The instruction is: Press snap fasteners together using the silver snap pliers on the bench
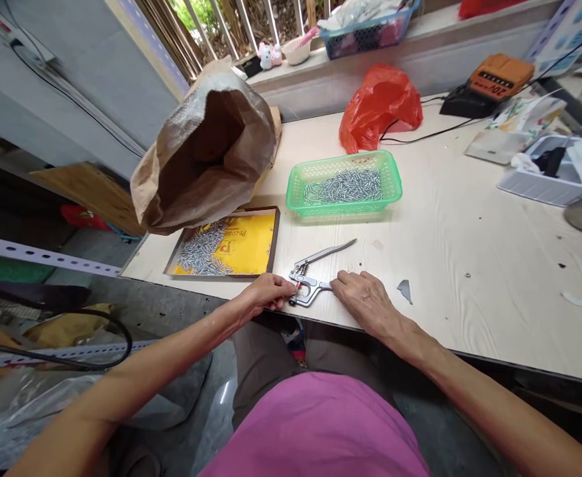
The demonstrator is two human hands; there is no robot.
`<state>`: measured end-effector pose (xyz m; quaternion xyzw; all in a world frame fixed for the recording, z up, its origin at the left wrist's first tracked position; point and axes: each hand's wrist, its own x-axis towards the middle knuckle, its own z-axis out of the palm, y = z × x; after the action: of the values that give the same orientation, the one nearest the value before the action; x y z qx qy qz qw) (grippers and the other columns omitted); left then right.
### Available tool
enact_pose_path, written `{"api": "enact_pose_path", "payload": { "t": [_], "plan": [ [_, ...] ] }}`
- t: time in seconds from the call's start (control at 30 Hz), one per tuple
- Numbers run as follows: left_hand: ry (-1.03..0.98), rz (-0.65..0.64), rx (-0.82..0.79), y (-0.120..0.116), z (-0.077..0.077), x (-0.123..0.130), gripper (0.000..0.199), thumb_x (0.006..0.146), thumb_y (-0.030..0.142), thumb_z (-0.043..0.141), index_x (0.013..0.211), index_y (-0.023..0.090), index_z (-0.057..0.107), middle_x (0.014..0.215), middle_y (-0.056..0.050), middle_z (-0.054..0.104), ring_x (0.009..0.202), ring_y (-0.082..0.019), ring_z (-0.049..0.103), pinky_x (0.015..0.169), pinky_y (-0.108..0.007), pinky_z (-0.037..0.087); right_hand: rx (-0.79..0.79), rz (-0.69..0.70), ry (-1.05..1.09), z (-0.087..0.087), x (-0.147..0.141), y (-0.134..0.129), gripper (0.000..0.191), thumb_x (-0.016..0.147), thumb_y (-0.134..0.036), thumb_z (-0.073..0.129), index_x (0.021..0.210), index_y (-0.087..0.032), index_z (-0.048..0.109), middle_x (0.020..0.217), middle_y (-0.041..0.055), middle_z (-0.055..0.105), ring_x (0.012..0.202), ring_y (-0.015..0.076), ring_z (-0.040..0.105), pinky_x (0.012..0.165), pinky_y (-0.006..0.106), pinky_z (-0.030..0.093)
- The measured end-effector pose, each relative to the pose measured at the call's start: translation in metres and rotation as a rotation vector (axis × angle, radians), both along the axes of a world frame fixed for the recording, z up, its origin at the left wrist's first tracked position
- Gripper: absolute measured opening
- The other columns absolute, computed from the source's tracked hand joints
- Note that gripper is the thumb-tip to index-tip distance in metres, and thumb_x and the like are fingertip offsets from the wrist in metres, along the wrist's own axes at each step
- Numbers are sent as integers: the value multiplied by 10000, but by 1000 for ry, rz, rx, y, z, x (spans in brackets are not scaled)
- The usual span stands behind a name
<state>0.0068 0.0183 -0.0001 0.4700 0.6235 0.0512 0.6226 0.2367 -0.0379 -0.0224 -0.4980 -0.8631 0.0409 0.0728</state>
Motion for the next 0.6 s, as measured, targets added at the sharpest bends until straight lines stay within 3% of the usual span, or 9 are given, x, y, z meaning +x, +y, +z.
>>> {"api": "enact_pose_path", "payload": {
  "t": [0.4,0.5,0.6],
  "plan": [
    [132,-128,-28,5,7,3,200,725,273,685,620,118,614,371,54,465,332,-42,382,372,-172,249,-9,-4,-32,-1,-2,-1,269,933,-114,343,864,-180,595,818,44,591,715,152,516,650,310,271],
    [121,-161,-71,4,5,1,247,669,305,740,588,122,596,384,52,481,341,-41,405,371,-164,252,-57,2,-12,4,-1,-1,246,948,-194,361,906,-190,603,859,58,599,747,164,527,679,308,318],
    [73,-142,-59,1,2,-2,279,642,351,761,613,124,601,400,53,490,345,-43,411,365,-164,232,-54,-12,39,8,5,5,283,923,-378,452,1099,-201,585,1107,110,591,946,220,535,773,336,380]
  ]
}}
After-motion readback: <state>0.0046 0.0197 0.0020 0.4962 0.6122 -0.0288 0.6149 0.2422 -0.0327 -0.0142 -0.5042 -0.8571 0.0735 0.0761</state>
